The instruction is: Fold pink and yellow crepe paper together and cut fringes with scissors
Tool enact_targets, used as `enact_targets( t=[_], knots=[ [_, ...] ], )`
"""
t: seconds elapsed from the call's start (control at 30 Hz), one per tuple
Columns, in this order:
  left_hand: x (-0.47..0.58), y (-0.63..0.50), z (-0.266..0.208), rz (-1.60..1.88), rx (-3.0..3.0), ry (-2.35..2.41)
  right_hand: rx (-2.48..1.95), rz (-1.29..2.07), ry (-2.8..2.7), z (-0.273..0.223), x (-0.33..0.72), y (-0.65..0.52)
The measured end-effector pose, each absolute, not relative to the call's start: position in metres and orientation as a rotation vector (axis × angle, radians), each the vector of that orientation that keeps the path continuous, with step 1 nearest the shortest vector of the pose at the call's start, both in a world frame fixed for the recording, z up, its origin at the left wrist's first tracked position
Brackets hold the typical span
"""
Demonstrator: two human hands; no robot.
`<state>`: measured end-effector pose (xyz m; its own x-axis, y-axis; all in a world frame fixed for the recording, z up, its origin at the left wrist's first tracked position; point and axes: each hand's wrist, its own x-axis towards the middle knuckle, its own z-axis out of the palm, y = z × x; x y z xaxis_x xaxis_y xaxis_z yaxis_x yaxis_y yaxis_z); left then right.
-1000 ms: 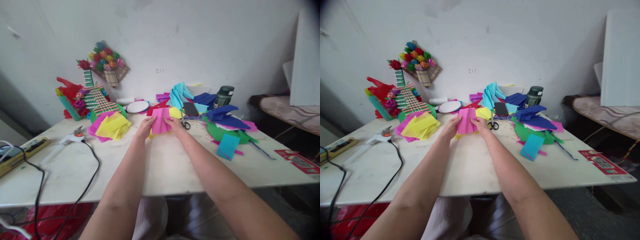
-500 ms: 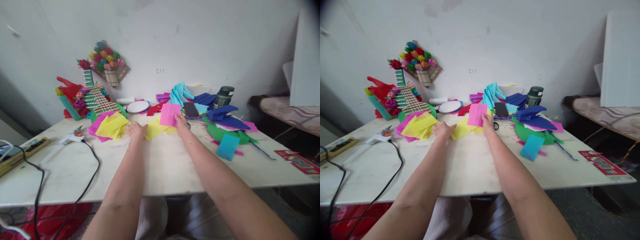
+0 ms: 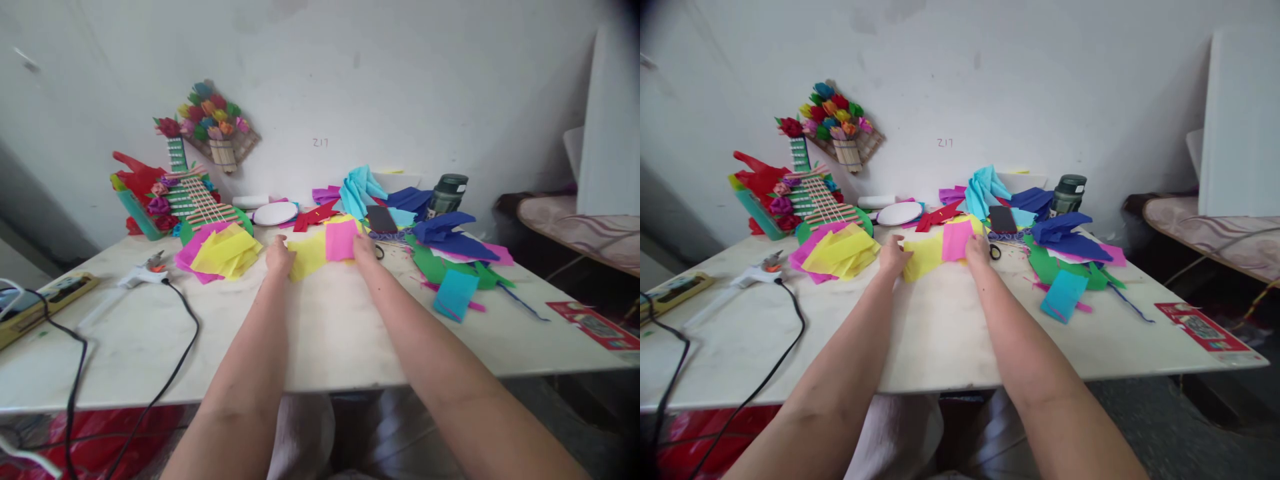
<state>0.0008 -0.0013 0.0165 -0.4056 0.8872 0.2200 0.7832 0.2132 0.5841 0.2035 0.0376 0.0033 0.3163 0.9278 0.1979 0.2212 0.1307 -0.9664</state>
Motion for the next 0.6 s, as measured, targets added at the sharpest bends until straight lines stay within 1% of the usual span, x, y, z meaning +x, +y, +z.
enact_targets(
  t=[0.1,0.17,0.23,0.3,0.37,0.43,0.53,0.6],
  knots=[
    [0.0,0.002,0.015,0.985,1.598,2.307,-1.609,0.53,-1.025,0.011,0.213,0.035],
    [-0.001,0.003,0.015,0.945,1.596,2.302,-1.588,0.493,-0.989,0.014,0.213,0.033],
    [-0.002,0.004,0.015,0.913,1.621,2.289,-1.42,0.599,-0.95,0.015,0.209,0.033],
    [-0.002,0.006,0.014,0.949,1.648,2.254,-1.181,0.802,-0.905,0.014,0.202,0.032],
    [-0.001,0.007,0.012,1.072,1.631,2.141,-0.936,1.029,-0.914,0.013,0.196,0.032],
    [0.003,0.007,0.009,1.224,1.549,1.934,-0.759,1.185,-0.983,0.011,0.191,0.031],
    [0.01,0.007,0.004,1.338,1.382,1.604,-0.744,1.216,-1.167,0.006,0.188,0.032],
    [0.013,0.007,0.004,1.338,1.33,1.536,-0.91,1.099,-1.369,0.003,0.189,0.035]
  ],
)
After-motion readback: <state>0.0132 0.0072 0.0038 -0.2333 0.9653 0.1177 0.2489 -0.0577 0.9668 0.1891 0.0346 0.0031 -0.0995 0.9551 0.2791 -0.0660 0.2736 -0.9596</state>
